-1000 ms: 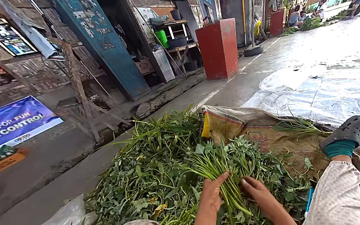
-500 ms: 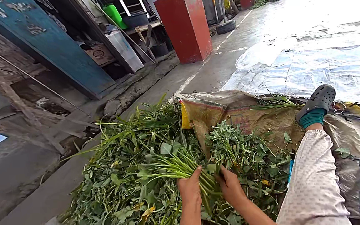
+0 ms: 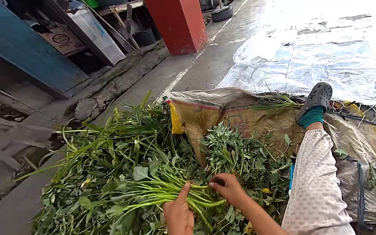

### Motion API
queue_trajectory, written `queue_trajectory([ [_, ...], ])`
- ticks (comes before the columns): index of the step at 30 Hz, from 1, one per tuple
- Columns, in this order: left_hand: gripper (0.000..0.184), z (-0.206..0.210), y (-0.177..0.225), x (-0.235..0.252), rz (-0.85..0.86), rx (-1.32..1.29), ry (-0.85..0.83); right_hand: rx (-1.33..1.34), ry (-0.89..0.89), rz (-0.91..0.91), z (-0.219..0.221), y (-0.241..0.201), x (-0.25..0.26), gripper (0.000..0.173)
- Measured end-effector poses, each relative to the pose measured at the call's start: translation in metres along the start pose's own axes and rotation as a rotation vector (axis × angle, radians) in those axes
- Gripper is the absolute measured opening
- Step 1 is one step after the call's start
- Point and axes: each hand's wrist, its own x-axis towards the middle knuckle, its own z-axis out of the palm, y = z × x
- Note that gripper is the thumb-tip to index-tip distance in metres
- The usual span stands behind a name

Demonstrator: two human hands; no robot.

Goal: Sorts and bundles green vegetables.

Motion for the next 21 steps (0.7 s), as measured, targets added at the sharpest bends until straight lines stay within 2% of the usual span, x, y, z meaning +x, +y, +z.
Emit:
queue_trajectory([
  [4, 0.025, 0.004, 0.014, 0.000, 0.102, -0.048, 0.052, -0.387, 0.285, 0.431, -0.060, 0.038, 0.019, 0.031],
  [6, 0.021, 0.005, 0.025, -0.001, 0.123, -0.019, 0.015, -0.480, 0.468, 0.595, -0.107, 0.056, 0.028, 0.047],
  [8, 0.016, 0.006, 0.027, -0.007, 0.080, -0.005, -0.044, -0.532, 0.685, 0.752, -0.144, 0.083, 0.030, 0.048],
  [9, 0.014, 0.006, 0.025, -0.008, 0.052, -0.017, -0.076, -0.537, 0.720, 0.861, -0.158, 0.100, 0.031, 0.048],
  [11, 0.013, 0.006, 0.019, -0.003, 0.007, -0.035, -0.127, -0.500, 0.617, 1.001, -0.174, 0.127, 0.034, 0.045],
  [13, 0.016, 0.008, 0.014, -0.001, -0.019, -0.035, -0.142, -0.484, 0.499, 1.001, -0.181, 0.134, 0.033, 0.040],
  [14, 0.018, 0.008, 0.012, -0.002, -0.028, -0.031, -0.141, -0.424, 0.506, 0.952, -0.184, 0.137, 0.032, 0.038],
  [17, 0.022, 0.009, 0.015, -0.007, -0.041, -0.029, -0.127, -0.079, 0.686, 0.708, -0.179, 0.135, 0.025, 0.030],
  [19, 0.025, 0.010, 0.017, -0.009, -0.029, -0.031, -0.128, 0.144, 0.734, 0.544, -0.161, 0.109, 0.021, 0.026],
  [21, 0.023, 0.011, 0.017, -0.010, -0.012, -0.017, -0.156, 0.247, 0.720, 0.392, -0.134, 0.078, 0.013, 0.023],
])
